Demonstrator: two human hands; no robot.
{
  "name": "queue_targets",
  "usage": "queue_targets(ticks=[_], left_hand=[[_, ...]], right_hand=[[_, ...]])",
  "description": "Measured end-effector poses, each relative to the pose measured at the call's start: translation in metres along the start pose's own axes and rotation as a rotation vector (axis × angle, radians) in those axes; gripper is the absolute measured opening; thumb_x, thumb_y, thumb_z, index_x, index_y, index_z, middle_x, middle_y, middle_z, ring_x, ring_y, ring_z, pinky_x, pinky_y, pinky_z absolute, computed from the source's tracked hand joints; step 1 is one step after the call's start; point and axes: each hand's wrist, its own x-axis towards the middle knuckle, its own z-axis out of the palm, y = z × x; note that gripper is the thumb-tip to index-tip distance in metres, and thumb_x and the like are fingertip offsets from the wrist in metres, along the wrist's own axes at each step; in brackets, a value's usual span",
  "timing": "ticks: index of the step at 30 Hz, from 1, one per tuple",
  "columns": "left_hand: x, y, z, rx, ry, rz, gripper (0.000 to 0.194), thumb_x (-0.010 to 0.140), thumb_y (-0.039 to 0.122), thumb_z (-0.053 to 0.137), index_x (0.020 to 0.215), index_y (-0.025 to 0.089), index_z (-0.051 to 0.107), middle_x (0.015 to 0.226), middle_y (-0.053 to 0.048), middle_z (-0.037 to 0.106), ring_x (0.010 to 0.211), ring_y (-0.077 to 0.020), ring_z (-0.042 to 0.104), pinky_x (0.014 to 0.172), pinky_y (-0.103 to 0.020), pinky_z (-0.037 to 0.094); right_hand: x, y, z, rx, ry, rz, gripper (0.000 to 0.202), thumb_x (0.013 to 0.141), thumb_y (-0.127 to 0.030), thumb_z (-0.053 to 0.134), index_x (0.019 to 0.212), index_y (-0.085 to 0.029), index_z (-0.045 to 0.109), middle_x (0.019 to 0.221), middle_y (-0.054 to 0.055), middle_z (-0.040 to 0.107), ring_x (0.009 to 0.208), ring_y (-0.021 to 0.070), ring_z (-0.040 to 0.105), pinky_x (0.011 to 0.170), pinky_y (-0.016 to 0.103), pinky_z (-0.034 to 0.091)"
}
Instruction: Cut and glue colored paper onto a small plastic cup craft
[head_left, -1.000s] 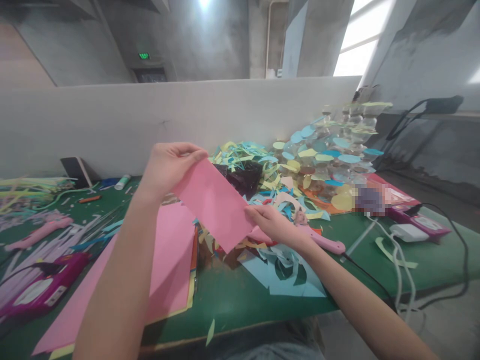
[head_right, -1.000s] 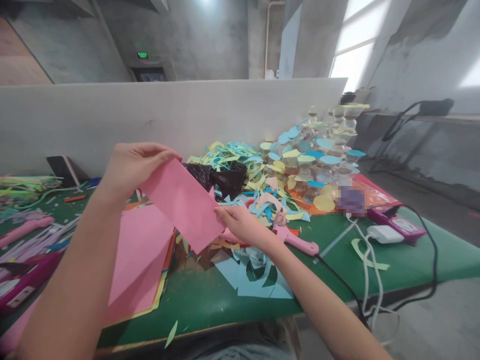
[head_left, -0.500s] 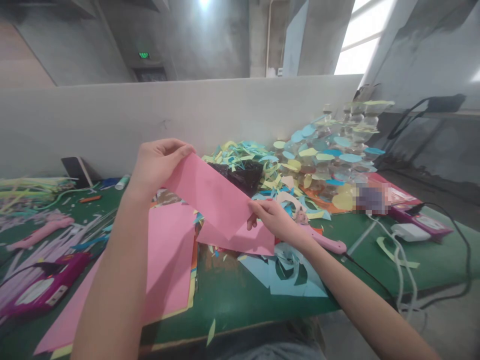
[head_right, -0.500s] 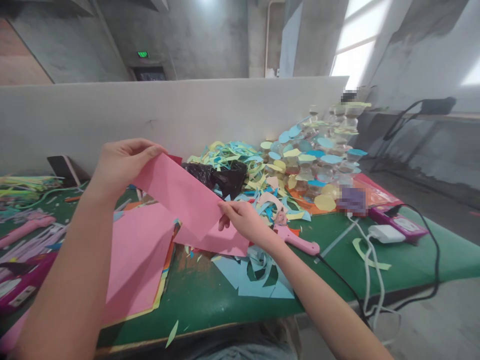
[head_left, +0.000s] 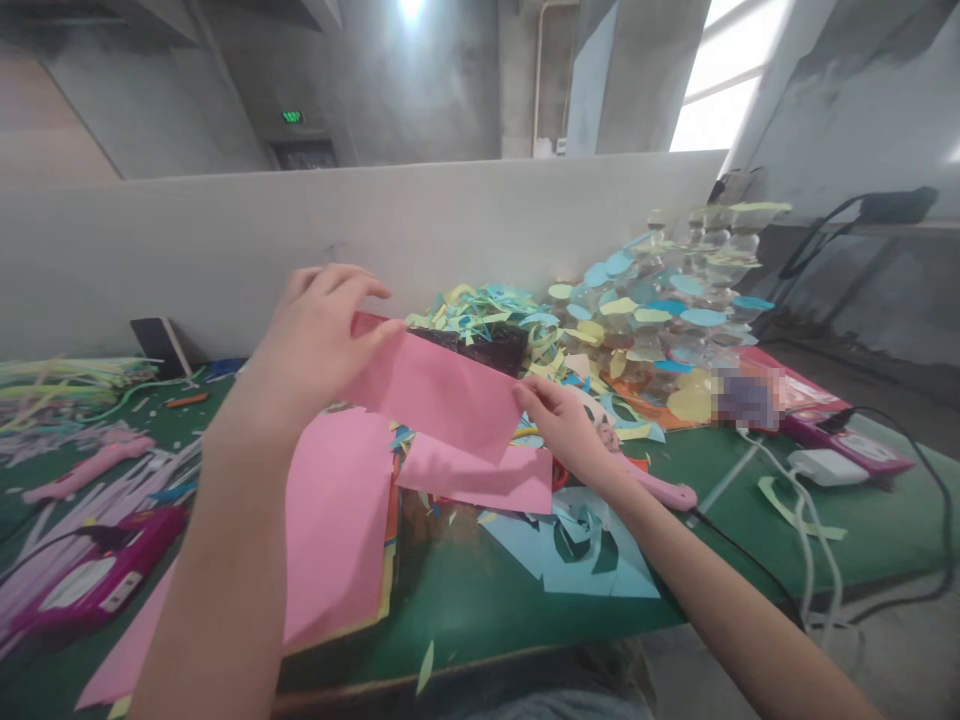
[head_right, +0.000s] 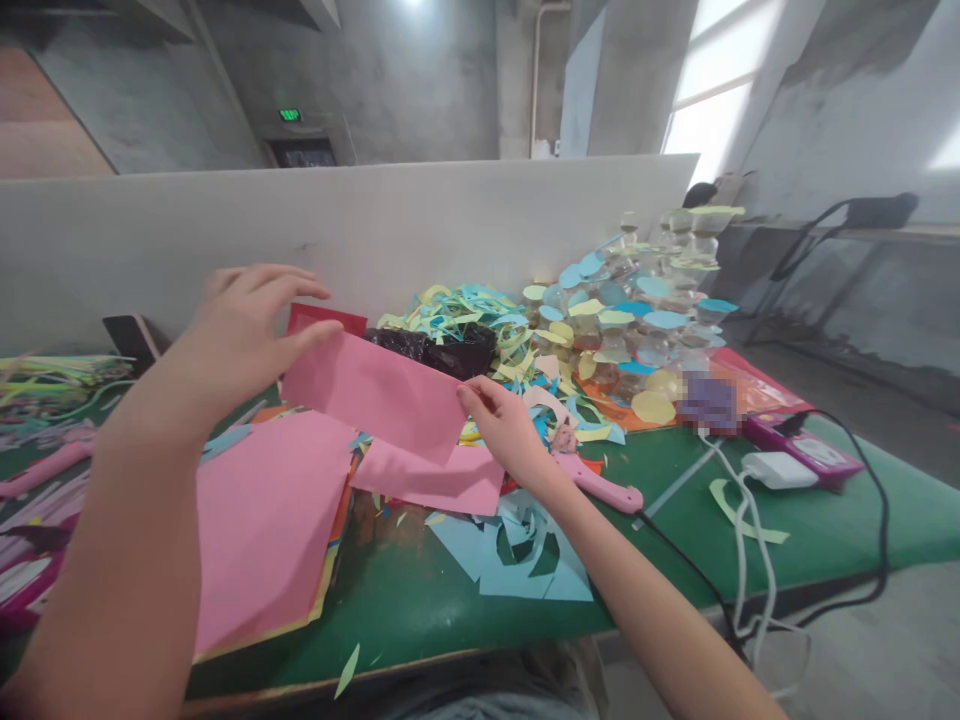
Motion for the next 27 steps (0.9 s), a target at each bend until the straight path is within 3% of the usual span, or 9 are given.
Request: queue_targets(ticks=[2, 6, 10, 14, 19, 23, 27], left_hand=[[-0.004, 0.006, 0.006, 0.051, -0.035, 0.153, 0.032, 0.087, 0.037, 0.06, 0.112, 0.018, 0.064, 0.129, -0.01, 0.06, 0.128, -0.0283, 0.041, 0.108, -0.043, 0.032], [-0.015, 0.02, 0.034, -0.087, -0.269, 0.309, 0.027, 0.09, 0.035, 0.054, 0.109, 0.022, 0.067, 0.119, -0.007, 0.066, 0.121, -0.0249, 0.05, 0.105, -0.042, 0.038], [-0.024, 0.019, 0.053, -0.233, -0.404, 0.147, 0.026, 0.093, 0.029, 0.044, 0.093, 0.024, 0.069, 0.098, -0.003, 0.072, 0.093, -0.0213, 0.063, 0.083, -0.033, 0.048], [-0.031, 0.009, 0.047, -0.299, -0.29, -0.083, 0.023, 0.092, 0.037, 0.047, 0.095, 0.03, 0.068, 0.098, 0.002, 0.073, 0.086, -0.019, 0.065, 0.075, -0.027, 0.047], [-0.034, -0.003, 0.039, -0.442, -0.084, -0.251, 0.021, 0.089, 0.041, 0.053, 0.094, 0.025, 0.066, 0.093, 0.0, 0.071, 0.084, -0.0185, 0.063, 0.073, -0.025, 0.045], [-0.041, -0.011, 0.064, -0.652, -0.03, -0.383, 0.022, 0.086, 0.042, 0.057, 0.096, 0.023, 0.064, 0.094, -0.002, 0.071, 0.087, -0.0187, 0.064, 0.075, -0.026, 0.047], [-0.055, -0.011, 0.1, -0.784, -0.067, -0.458, 0.025, 0.085, 0.041, 0.057, 0.1, 0.021, 0.062, 0.099, -0.003, 0.07, 0.09, -0.0189, 0.064, 0.079, -0.028, 0.047]], right_hand=[[-0.001, 0.0, -0.001, -0.09, 0.001, -0.041, 0.028, 0.095, -0.041, 0.044, 0.077, -0.022, 0.053, 0.073, -0.001, 0.047, 0.069, 0.0149, 0.044, 0.062, 0.027, 0.036], [-0.004, 0.001, -0.001, -0.225, 0.013, -0.168, 0.023, 0.096, -0.035, 0.045, 0.088, -0.022, 0.062, 0.085, 0.003, 0.048, 0.078, 0.0167, 0.049, 0.066, 0.028, 0.041], [-0.003, 0.004, -0.002, -0.277, 0.061, -0.25, 0.02, 0.098, -0.032, 0.044, 0.091, -0.022, 0.061, 0.092, 0.005, 0.05, 0.086, 0.0186, 0.052, 0.077, 0.032, 0.045], [-0.001, 0.007, -0.002, -0.272, 0.132, -0.259, 0.015, 0.096, -0.032, 0.047, 0.101, -0.022, 0.057, 0.099, 0.007, 0.053, 0.09, 0.0193, 0.053, 0.08, 0.034, 0.046], [-0.001, 0.006, 0.002, -0.055, 0.059, -0.018, 0.03, 0.092, -0.042, 0.053, 0.113, -0.022, 0.053, 0.108, 0.008, 0.06, 0.097, 0.0191, 0.058, 0.08, 0.032, 0.048], [-0.001, 0.004, 0.005, 0.153, -0.085, 0.081, 0.03, 0.09, -0.047, 0.053, 0.104, -0.021, 0.06, 0.1, 0.005, 0.067, 0.093, 0.0175, 0.062, 0.084, 0.031, 0.048], [-0.001, 0.004, 0.007, 0.139, -0.215, 0.104, 0.035, 0.091, -0.048, 0.049, 0.082, -0.019, 0.066, 0.079, 0.004, 0.069, 0.079, 0.0169, 0.063, 0.078, 0.031, 0.048]])
